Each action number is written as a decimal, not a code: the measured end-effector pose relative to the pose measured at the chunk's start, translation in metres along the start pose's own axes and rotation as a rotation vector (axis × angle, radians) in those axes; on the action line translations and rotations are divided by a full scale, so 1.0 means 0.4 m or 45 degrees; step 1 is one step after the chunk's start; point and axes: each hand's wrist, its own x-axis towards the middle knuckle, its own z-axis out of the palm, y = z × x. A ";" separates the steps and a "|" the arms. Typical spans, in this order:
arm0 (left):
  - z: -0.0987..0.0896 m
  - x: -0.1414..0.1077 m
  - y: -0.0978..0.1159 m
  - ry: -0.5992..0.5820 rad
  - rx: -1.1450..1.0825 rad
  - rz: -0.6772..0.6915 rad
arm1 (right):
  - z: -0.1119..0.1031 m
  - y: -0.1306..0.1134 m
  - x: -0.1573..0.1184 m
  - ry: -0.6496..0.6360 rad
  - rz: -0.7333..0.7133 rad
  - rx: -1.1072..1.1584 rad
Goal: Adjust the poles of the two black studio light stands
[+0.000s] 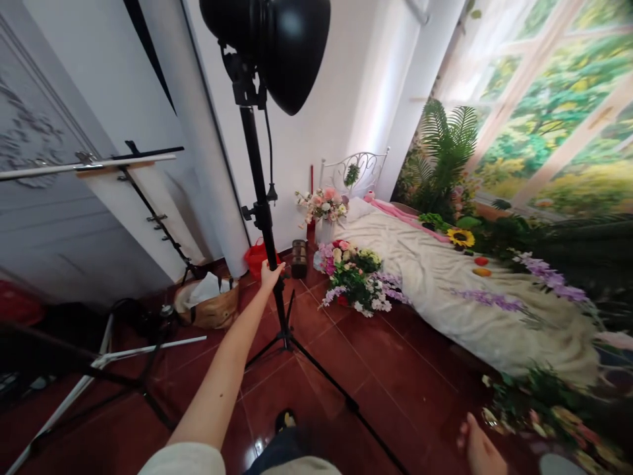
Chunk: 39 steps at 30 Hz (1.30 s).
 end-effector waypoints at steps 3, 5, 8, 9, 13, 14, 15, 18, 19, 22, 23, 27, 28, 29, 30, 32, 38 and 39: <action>0.006 0.001 -0.017 -0.013 0.032 -0.055 | 0.166 -0.080 -0.061 -0.219 -0.029 0.076; 0.000 0.002 -0.025 0.000 0.121 -0.071 | 0.256 -0.122 -0.099 -0.347 -0.091 0.091; -0.013 0.009 -0.031 0.040 0.230 -0.060 | 0.362 -0.167 -0.149 -0.501 -0.223 0.039; -0.017 0.011 -0.032 0.054 0.249 -0.056 | 0.391 -0.179 -0.162 -0.545 -0.263 0.026; -0.025 0.011 -0.030 0.049 0.242 -0.020 | 0.485 -0.219 -0.193 -0.726 -0.359 0.012; -0.027 0.009 -0.028 0.027 0.216 -0.008 | 0.506 -0.227 -0.196 -0.762 -0.376 0.008; -0.028 0.008 -0.027 -0.005 0.184 0.001 | 0.525 -0.235 -0.197 -0.789 -0.392 -0.002; -0.031 0.006 -0.026 -0.101 0.087 0.009 | 0.584 -0.258 -0.191 -0.864 -0.438 -0.035; -0.032 0.008 -0.028 -0.111 0.075 0.007 | 0.603 -0.269 -0.187 -0.896 -0.453 -0.050; -0.033 0.019 -0.037 -0.057 0.111 -0.010 | 0.665 -0.318 -0.174 -0.988 -0.554 -0.099; -0.032 0.022 -0.041 -0.026 0.130 -0.018 | 0.686 -0.342 -0.170 -1.014 -0.619 -0.116; -0.025 0.031 -0.049 0.068 0.158 -0.045 | 0.781 -0.485 -0.169 -1.170 -0.958 -0.228; -0.023 0.031 -0.048 0.078 0.162 -0.047 | 0.807 -0.530 -0.171 -1.232 -1.036 -0.272; -0.022 0.031 -0.046 0.084 0.169 -0.051 | 0.836 -0.575 -0.174 -1.288 -1.112 -0.320; -0.022 0.031 -0.043 0.087 0.178 -0.053 | 0.866 -0.621 -0.177 -1.324 -1.192 -0.374; -0.021 0.030 -0.035 0.091 0.204 -0.064 | 0.927 -0.707 -0.184 -1.310 -1.358 -0.508; -0.022 0.039 -0.034 0.112 0.240 -0.120 | 1.073 -0.878 -0.193 -1.214 -1.705 -1.240; -0.022 0.041 -0.039 0.111 0.240 -0.126 | 1.088 -0.896 -0.193 -1.209 -1.724 -1.296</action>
